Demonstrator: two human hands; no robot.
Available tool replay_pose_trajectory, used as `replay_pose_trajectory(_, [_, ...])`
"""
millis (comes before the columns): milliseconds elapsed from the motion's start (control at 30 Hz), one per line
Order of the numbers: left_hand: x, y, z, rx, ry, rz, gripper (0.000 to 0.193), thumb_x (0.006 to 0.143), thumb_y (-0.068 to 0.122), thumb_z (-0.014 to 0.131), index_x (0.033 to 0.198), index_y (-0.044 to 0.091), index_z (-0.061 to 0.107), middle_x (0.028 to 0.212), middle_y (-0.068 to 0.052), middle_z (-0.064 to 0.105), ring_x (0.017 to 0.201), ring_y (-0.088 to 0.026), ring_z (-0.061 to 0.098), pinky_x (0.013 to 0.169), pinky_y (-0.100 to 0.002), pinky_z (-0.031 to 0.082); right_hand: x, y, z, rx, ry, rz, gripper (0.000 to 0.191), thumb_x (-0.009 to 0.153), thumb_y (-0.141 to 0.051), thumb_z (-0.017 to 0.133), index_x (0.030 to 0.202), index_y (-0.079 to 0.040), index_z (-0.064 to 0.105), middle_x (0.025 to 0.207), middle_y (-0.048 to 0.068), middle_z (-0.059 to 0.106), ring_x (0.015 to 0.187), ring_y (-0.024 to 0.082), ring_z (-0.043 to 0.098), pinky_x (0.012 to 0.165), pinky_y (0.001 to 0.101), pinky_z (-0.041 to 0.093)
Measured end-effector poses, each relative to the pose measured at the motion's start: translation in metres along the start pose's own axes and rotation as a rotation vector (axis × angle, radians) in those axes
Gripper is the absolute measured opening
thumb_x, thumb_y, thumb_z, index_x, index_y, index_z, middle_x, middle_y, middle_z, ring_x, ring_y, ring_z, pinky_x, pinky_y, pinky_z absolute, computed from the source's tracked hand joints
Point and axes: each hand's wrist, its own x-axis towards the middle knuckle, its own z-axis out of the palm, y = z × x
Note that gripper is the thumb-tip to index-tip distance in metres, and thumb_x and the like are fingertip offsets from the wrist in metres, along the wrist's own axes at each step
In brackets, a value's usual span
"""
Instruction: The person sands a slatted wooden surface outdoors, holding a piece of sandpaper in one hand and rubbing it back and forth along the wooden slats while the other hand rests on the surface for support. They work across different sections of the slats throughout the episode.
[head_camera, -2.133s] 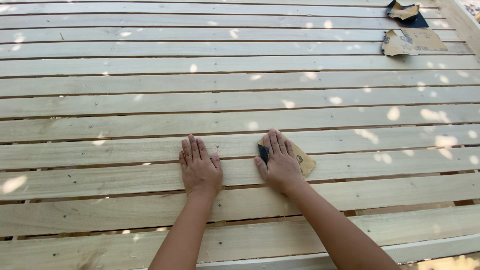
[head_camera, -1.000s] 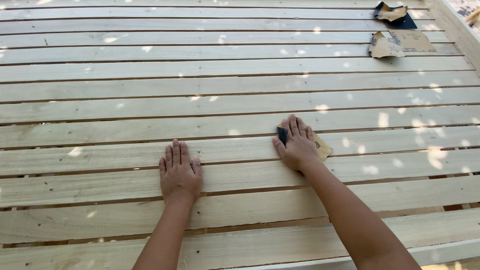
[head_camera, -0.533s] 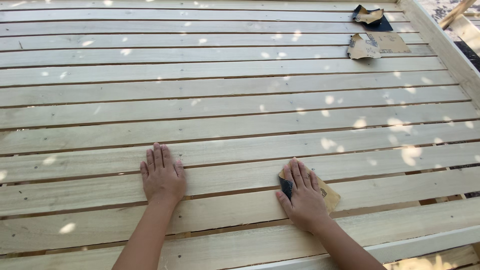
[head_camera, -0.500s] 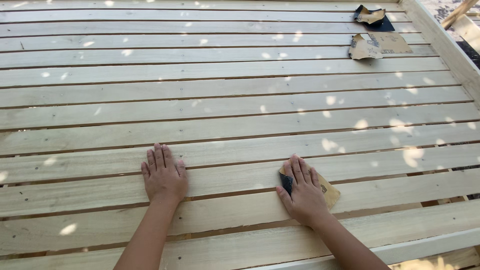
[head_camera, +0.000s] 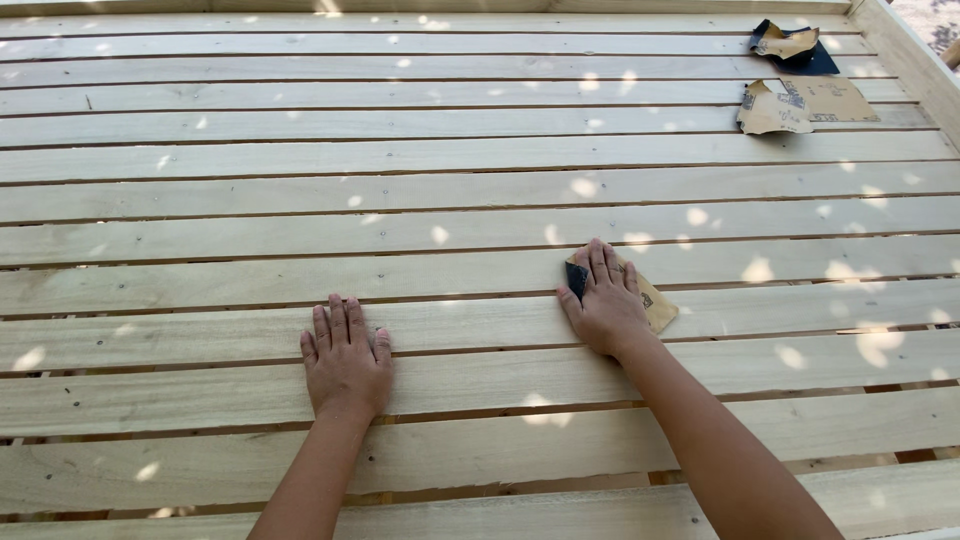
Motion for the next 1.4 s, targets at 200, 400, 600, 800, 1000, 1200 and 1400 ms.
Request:
replay_pose_trajectory(200, [0.01, 0.002, -0.007, 0.053, 0.041, 0.088, 0.07, 0.101, 0.052, 0.021, 0.162, 0.02, 0.01, 0.17, -0.006, 0.006, 0.155, -0.028, 0.004, 0.124, -0.044, 0.006, -0.118, -0.005, 0.042, -0.119, 0.207, -0.245, 0.079, 0.102, -0.057, 0.025, 0.16, -0.005, 0.011, 0.168, 0.015, 0.004, 0.154, 0.029, 0.0, 0.12, 0.0474, 0.001])
replay_pose_trajectory(400, [0.004, 0.008, -0.015, 0.038, -0.021, 0.045, 0.068, 0.101, 0.053, 0.018, 0.162, 0.023, 0.01, 0.17, -0.001, 0.005, 0.155, -0.024, 0.005, 0.124, -0.041, 0.007, -0.005, -0.018, 0.012, -0.037, -0.013, -0.048, 0.08, 0.102, -0.06, 0.025, 0.162, -0.011, 0.007, 0.171, 0.012, 0.001, 0.157, 0.026, -0.003, 0.125, 0.0477, -0.001])
replay_pose_trajectory(600, [0.005, 0.009, -0.02, 0.015, -0.011, 0.049, 0.069, 0.1, 0.053, 0.02, 0.162, 0.023, 0.011, 0.17, -0.001, 0.005, 0.155, -0.023, 0.005, 0.124, -0.041, 0.007, 0.085, -0.043, -0.023, 0.041, -0.01, 0.106, 0.082, 0.1, -0.061, 0.022, 0.164, -0.012, 0.004, 0.171, 0.011, -0.003, 0.157, 0.026, -0.005, 0.125, 0.0479, -0.001])
replay_pose_trajectory(800, [0.01, 0.009, -0.017, 0.008, -0.013, 0.055, 0.07, 0.101, 0.053, 0.019, 0.162, 0.021, 0.01, 0.17, -0.003, 0.005, 0.155, -0.025, 0.004, 0.124, -0.042, 0.006, -0.023, -0.036, 0.017, -0.001, 0.065, -0.107, 0.079, 0.102, -0.057, 0.021, 0.163, -0.007, 0.006, 0.17, 0.015, 0.002, 0.157, 0.029, -0.002, 0.124, 0.0477, 0.0])
replay_pose_trajectory(1000, [0.01, 0.009, -0.011, -0.023, 0.044, 0.065, 0.07, 0.102, 0.053, 0.021, 0.163, 0.019, 0.011, 0.17, -0.003, 0.008, 0.155, -0.026, 0.007, 0.125, -0.044, 0.008, -0.158, -0.033, 0.041, -0.06, 0.135, -0.297, 0.08, 0.103, -0.058, 0.022, 0.161, -0.005, 0.01, 0.17, 0.015, 0.006, 0.156, 0.028, 0.002, 0.122, 0.0462, 0.002])
replay_pose_trajectory(1200, [0.006, 0.011, -0.014, 0.003, 0.027, 0.056, 0.07, 0.102, 0.052, 0.022, 0.162, 0.018, 0.012, 0.17, -0.004, 0.008, 0.155, -0.026, 0.008, 0.125, -0.044, 0.008, -0.052, -0.035, 0.029, -0.065, 0.031, -0.147, 0.083, 0.101, -0.063, 0.023, 0.161, -0.008, 0.009, 0.169, 0.015, 0.003, 0.155, 0.029, -0.002, 0.122, 0.0472, 0.0])
replay_pose_trajectory(1400, [0.002, 0.012, -0.022, -0.016, -0.022, 0.05, 0.069, 0.1, 0.053, 0.019, 0.161, 0.021, 0.01, 0.17, -0.002, 0.006, 0.155, -0.024, 0.005, 0.124, -0.043, 0.006, 0.076, -0.059, -0.012, 0.026, 0.005, -0.008, 0.082, 0.1, -0.062, 0.022, 0.163, -0.013, 0.006, 0.171, 0.013, 0.0, 0.158, 0.028, -0.003, 0.125, 0.0493, 0.0])
